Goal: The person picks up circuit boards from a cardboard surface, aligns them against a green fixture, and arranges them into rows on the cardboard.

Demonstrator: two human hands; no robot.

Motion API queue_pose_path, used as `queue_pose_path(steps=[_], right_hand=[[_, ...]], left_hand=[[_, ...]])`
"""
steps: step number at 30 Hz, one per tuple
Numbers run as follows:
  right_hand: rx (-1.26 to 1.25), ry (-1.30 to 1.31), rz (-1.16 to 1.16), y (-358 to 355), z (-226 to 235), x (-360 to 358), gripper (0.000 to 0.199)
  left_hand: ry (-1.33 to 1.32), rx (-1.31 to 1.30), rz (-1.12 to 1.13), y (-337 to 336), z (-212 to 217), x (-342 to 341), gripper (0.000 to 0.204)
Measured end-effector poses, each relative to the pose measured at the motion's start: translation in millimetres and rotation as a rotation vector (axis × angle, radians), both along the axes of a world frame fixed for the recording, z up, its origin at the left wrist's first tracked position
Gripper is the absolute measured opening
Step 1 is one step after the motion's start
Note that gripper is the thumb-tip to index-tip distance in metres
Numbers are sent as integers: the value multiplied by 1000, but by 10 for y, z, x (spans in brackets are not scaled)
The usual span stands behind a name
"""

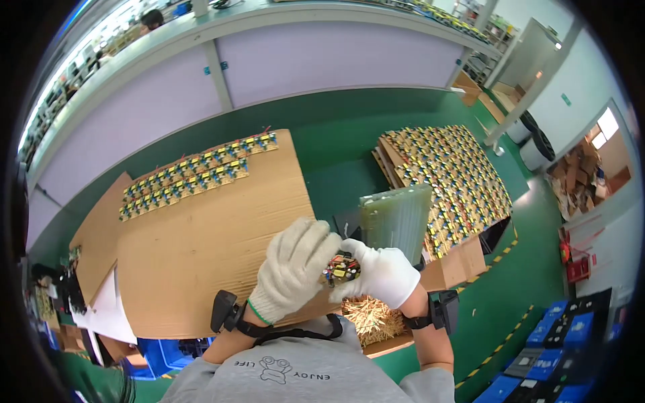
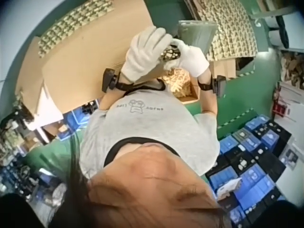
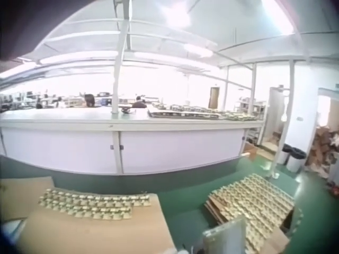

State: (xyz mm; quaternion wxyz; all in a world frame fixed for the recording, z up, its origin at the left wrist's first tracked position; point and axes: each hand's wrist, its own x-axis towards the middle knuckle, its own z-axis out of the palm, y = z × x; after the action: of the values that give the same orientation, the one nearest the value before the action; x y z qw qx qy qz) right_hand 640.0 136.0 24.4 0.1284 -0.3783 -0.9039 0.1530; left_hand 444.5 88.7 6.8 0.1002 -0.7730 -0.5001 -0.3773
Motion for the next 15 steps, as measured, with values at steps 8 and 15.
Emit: queue_pose_path(steps=[8,15], right_hand=[[-260,391,-71,463,-99,-312,44],[-546,579,-261,492,-239,-722,40]], left_hand=[[-44,-237,63,-107,-75,-168,59],[-68,-286,336,-86,-10,-292,65]])
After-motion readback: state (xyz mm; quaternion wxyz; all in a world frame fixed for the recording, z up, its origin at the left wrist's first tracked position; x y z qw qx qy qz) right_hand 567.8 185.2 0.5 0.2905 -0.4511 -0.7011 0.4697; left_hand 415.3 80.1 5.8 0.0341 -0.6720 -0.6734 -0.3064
